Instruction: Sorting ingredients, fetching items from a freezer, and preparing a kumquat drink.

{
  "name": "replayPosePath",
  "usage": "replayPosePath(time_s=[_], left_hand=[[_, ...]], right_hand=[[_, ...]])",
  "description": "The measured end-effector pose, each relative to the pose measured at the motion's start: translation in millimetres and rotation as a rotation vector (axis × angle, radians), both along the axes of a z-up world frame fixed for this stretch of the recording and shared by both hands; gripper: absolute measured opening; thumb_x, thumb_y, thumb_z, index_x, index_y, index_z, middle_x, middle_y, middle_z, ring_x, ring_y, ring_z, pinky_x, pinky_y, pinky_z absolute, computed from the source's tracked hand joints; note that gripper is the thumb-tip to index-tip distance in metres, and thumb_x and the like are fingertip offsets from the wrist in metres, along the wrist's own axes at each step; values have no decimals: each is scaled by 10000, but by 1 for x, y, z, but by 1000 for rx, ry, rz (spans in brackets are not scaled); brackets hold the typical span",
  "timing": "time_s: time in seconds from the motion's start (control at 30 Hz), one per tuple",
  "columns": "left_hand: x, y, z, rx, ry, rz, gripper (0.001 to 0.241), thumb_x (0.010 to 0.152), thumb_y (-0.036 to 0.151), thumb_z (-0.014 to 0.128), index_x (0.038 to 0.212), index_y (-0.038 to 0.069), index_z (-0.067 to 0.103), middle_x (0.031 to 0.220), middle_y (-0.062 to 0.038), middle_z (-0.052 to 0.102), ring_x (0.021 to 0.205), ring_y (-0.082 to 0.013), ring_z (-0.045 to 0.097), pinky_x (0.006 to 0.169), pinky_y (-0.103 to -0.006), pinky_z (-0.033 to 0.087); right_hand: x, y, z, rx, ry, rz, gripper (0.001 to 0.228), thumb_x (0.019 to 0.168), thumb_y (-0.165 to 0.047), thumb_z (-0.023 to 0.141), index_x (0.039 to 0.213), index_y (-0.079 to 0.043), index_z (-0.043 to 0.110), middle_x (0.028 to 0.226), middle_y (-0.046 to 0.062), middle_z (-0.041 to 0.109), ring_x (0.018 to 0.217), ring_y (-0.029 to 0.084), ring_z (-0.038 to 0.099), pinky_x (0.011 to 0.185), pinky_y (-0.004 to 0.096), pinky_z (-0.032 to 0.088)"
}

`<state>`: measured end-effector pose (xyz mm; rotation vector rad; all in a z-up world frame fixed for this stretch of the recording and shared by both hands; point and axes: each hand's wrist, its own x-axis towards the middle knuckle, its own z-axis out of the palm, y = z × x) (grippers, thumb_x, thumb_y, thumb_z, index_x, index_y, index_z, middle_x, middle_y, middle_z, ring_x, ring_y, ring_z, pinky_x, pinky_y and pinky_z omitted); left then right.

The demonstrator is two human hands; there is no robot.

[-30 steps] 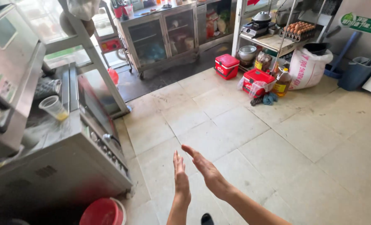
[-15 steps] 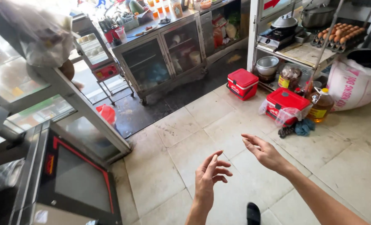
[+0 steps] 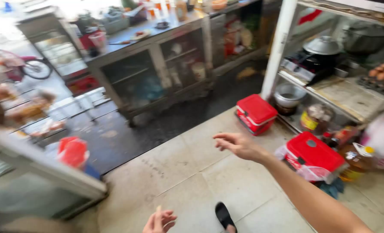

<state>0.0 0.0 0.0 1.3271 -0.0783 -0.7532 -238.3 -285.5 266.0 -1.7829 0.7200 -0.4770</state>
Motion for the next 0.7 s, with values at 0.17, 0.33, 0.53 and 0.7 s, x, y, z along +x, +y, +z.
replayPosePath(time_s=[0.17,0.33,0.53,0.7], left_hand=[[200,-172,-225,-516,681,-499,805,942,696,446,1485,102,451,1437,-179,578,1329,-371,536,1025,-721,417],[122,-341,92,4,-119,-166,612,1066,79,414,1646,143,228,1125,-352,611,835,-485,652,682,-539,535],[166,-538,221,-20,-505,-313,543,987,14,561,1519,-22,458,842,-244,704,698,-306,699,703,-403,616],[238,-677,245,115,-573,-304,641,937,-8,643,1541,-56,436,930,-293,706,752,-352,713,741,-426,607]], right_hand=[[69,-160,-7,-173,111,240,377,994,-280,603,1298,-75,694,1027,43,771,891,129,723,752,249,575],[101,-308,3,-115,168,56,397,990,-271,588,1319,-64,670,1073,52,771,917,121,708,781,253,563],[124,-515,-96,46,155,-274,352,980,-206,610,1286,-61,706,981,49,778,840,103,703,706,233,546],[142,-658,-152,218,138,-666,335,992,-214,609,1235,-8,714,1009,89,780,877,151,716,807,270,591]])
